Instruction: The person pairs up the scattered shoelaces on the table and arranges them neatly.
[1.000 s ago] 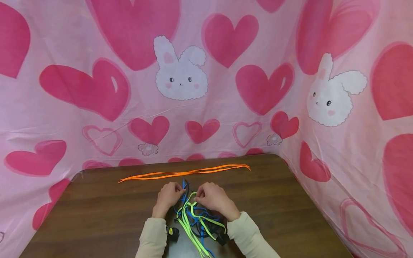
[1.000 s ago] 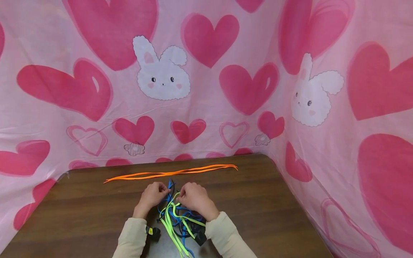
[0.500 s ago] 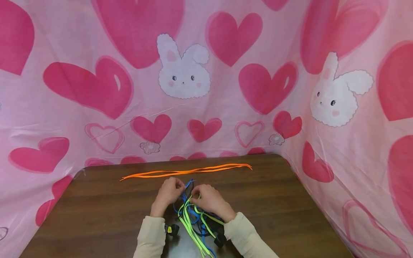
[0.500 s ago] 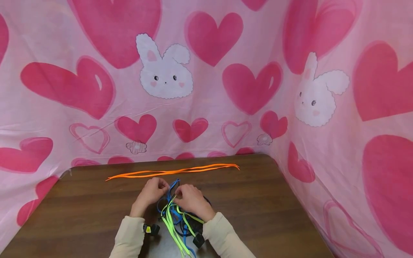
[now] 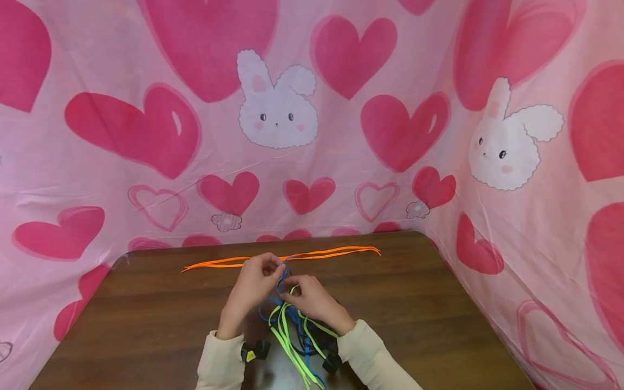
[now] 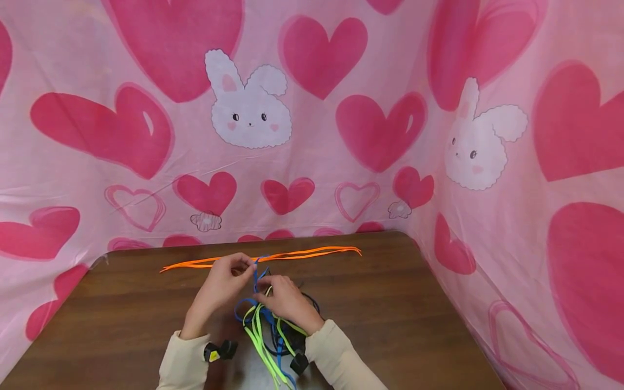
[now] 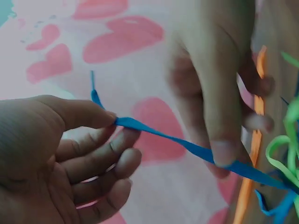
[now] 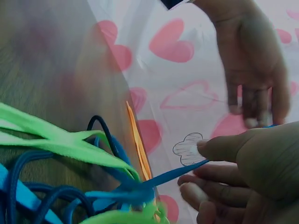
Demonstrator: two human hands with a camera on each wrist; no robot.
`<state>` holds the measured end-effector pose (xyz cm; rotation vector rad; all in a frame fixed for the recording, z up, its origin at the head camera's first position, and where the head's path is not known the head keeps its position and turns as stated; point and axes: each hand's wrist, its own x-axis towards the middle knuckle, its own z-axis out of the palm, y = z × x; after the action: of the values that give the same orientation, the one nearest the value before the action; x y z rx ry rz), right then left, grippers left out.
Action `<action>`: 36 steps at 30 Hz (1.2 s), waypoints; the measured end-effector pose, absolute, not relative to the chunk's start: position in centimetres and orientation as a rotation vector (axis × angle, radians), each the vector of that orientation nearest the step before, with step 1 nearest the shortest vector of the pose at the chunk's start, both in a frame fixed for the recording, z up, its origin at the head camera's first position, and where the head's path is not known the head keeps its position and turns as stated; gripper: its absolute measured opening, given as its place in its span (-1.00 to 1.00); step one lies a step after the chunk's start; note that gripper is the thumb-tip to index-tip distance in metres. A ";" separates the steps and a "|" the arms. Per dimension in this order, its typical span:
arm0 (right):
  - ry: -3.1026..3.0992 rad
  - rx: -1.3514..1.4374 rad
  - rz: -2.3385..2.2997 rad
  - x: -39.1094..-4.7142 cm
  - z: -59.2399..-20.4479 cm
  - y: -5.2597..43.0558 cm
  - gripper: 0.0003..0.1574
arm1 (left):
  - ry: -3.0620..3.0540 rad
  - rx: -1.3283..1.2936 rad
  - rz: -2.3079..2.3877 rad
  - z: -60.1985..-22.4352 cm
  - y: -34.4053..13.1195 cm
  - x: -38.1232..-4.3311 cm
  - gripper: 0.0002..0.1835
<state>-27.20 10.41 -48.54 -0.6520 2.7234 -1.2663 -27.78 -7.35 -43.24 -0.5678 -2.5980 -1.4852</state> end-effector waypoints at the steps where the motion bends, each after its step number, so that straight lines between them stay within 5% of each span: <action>1: 2.715 -0.669 -1.293 -27.2 -48.5 10.4 -0.73 | -2.564 -0.590 -1.504 -42.9 -7.3 -27.5 -0.95; 12: 2.644 -0.793 -1.438 -26.8 -46.5 11.2 -0.88 | -2.036 -0.646 -1.551 -40.1 -7.8 -25.5 -0.86; 30: 2.675 -0.789 -1.462 -25.0 -41.4 16.5 -0.91 | -1.395 -0.194 -1.764 -38.8 -12.3 -25.7 -0.74; 36: 2.717 -0.790 -1.450 -24.4 -40.5 17.5 -0.93 | -1.498 -0.225 -1.656 -39.1 -12.9 -25.9 -0.89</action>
<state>-24.41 17.49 -40.50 -0.7904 2.7171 -1.4505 -25.90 -12.87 -39.13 -0.2248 -1.4983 -1.6563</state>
